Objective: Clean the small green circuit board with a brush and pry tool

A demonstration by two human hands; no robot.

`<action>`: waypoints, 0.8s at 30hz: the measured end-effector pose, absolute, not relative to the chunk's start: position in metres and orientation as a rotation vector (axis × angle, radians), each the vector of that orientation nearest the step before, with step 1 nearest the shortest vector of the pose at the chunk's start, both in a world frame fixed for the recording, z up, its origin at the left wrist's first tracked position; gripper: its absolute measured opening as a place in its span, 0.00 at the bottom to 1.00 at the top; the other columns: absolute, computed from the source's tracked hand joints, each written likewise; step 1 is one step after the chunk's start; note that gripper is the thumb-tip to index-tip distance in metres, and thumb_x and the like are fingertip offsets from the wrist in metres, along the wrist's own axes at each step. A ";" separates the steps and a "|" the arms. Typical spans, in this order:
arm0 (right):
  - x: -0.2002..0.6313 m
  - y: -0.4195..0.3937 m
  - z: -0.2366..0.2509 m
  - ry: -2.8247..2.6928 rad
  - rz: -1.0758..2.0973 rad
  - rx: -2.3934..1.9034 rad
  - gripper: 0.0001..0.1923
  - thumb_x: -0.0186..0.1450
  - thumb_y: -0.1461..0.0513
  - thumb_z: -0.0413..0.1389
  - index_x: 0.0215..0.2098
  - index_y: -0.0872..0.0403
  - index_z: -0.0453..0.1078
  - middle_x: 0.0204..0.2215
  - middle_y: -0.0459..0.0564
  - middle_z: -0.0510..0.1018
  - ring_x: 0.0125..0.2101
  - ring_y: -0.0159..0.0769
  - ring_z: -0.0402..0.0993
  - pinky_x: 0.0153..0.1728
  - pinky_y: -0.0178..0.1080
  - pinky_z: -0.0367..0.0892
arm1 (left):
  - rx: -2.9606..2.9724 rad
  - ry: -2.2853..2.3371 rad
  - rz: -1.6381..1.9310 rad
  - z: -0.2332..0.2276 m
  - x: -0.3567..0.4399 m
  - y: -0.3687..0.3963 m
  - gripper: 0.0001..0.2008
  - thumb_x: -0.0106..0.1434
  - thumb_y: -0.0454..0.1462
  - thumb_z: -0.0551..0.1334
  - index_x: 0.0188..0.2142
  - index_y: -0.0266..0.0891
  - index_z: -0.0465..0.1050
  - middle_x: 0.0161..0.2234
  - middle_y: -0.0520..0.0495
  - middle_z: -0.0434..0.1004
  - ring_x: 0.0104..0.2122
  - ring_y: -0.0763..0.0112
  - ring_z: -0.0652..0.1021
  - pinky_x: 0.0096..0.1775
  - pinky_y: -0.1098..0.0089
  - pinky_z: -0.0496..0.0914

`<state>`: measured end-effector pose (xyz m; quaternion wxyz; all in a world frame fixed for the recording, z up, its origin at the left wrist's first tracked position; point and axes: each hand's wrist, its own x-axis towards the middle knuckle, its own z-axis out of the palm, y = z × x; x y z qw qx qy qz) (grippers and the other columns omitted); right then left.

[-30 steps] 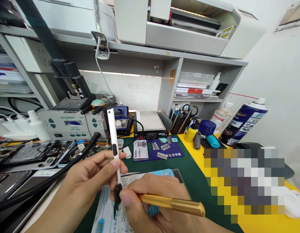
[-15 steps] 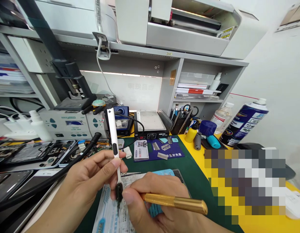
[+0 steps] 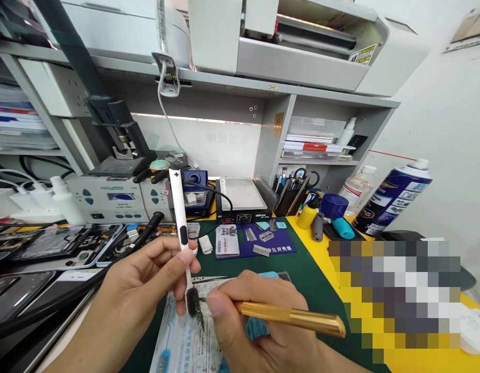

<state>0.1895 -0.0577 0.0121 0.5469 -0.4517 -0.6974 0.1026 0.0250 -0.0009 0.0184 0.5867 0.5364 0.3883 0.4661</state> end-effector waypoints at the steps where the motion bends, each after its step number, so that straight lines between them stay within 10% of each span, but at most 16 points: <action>1: 0.190 -0.058 0.012 -1.653 0.240 -1.071 0.07 0.68 0.65 0.57 0.31 0.51 0.73 0.20 0.41 0.76 0.20 0.30 0.75 0.24 0.31 0.69 | 1.254 0.909 1.090 0.018 0.025 -0.001 0.11 0.64 0.45 0.67 0.34 0.39 0.74 0.25 0.54 0.76 0.18 0.77 0.72 0.24 0.75 0.70; 24: 0.191 -0.058 0.013 -1.671 0.243 -1.092 0.07 0.68 0.64 0.58 0.31 0.51 0.73 0.21 0.41 0.77 0.21 0.30 0.75 0.24 0.32 0.69 | 1.313 0.915 1.123 0.018 0.024 -0.003 0.11 0.65 0.44 0.65 0.33 0.39 0.73 0.27 0.54 0.75 0.18 0.78 0.72 0.23 0.76 0.71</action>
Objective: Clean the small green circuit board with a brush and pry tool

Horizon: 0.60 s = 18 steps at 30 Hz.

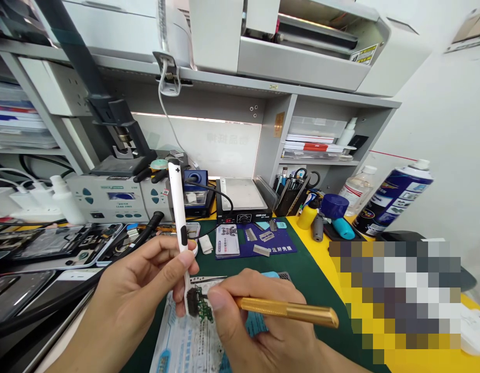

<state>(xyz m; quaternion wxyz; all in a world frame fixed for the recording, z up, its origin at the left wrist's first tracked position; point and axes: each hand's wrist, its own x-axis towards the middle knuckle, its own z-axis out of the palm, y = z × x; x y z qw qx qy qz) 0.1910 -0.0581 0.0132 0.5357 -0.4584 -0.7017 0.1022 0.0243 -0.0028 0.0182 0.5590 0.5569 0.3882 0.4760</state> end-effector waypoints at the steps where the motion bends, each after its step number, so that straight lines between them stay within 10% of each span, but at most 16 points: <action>1: 0.191 -0.059 0.013 -1.661 0.239 -1.096 0.07 0.68 0.64 0.57 0.31 0.51 0.74 0.21 0.41 0.77 0.21 0.29 0.75 0.25 0.32 0.69 | 1.311 0.915 1.125 0.018 0.024 -0.003 0.11 0.65 0.45 0.66 0.33 0.39 0.73 0.27 0.54 0.75 0.18 0.78 0.72 0.23 0.76 0.71; 18: 0.192 -0.058 0.011 -1.646 0.204 -1.130 0.08 0.68 0.63 0.58 0.30 0.51 0.73 0.20 0.40 0.77 0.20 0.28 0.75 0.25 0.32 0.68 | 1.348 0.868 1.107 0.013 0.021 0.001 0.10 0.67 0.44 0.64 0.36 0.40 0.73 0.27 0.56 0.74 0.19 0.80 0.73 0.25 0.77 0.71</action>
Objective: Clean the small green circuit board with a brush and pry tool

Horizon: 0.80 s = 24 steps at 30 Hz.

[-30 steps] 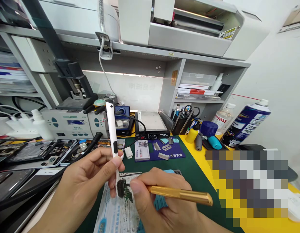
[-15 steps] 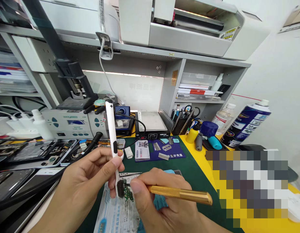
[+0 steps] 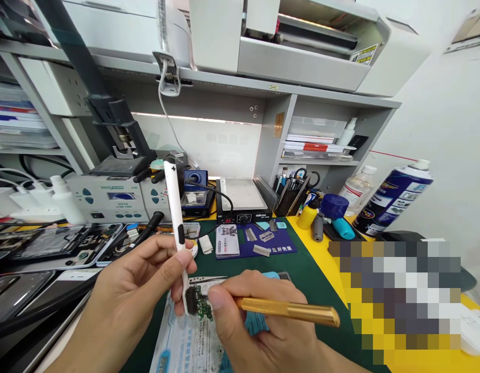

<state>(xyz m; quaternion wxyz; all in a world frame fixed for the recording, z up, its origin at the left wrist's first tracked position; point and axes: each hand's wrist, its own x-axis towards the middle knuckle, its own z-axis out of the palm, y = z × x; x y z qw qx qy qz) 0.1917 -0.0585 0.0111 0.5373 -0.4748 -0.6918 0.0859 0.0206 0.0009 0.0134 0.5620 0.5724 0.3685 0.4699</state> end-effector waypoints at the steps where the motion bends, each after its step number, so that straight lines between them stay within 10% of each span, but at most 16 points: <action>1: 0.192 -0.058 0.010 -1.640 0.206 -1.130 0.08 0.68 0.63 0.58 0.29 0.51 0.73 0.20 0.40 0.77 0.20 0.28 0.75 0.25 0.32 0.68 | 1.350 0.866 1.107 0.013 0.021 0.001 0.10 0.67 0.44 0.64 0.36 0.40 0.73 0.26 0.56 0.74 0.19 0.80 0.73 0.24 0.77 0.71; 24: 0.192 -0.062 0.007 -1.677 0.154 -1.239 0.13 0.70 0.59 0.57 0.26 0.50 0.71 0.18 0.37 0.75 0.19 0.27 0.73 0.25 0.32 0.65 | 1.343 0.851 1.143 0.011 0.020 0.001 0.10 0.67 0.44 0.64 0.36 0.40 0.73 0.28 0.56 0.75 0.19 0.80 0.73 0.24 0.78 0.72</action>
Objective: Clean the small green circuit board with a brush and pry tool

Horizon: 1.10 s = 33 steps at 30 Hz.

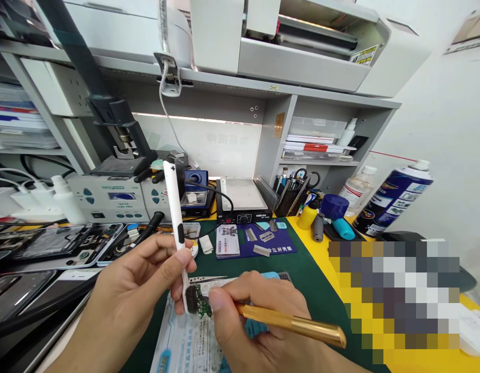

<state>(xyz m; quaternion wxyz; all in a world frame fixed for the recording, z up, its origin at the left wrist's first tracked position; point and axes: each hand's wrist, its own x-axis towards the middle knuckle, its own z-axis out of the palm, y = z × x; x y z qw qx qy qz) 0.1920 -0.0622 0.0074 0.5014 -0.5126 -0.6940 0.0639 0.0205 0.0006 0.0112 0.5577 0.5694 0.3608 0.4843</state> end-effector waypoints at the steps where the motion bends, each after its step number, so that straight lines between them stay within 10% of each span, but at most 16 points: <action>1: 0.192 -0.062 0.008 -1.676 0.157 -1.238 0.13 0.70 0.59 0.57 0.26 0.50 0.71 0.19 0.38 0.75 0.19 0.27 0.73 0.25 0.32 0.65 | 1.343 0.851 1.142 0.011 0.021 0.001 0.10 0.67 0.44 0.64 0.36 0.40 0.73 0.28 0.56 0.75 0.19 0.80 0.73 0.24 0.78 0.72; 33: 0.191 -0.062 0.011 -1.659 0.206 -1.225 0.12 0.69 0.60 0.56 0.27 0.50 0.73 0.20 0.40 0.77 0.20 0.29 0.75 0.25 0.33 0.67 | 1.277 0.890 1.132 0.016 0.024 -0.002 0.11 0.65 0.44 0.66 0.34 0.38 0.73 0.28 0.55 0.75 0.18 0.80 0.72 0.23 0.77 0.70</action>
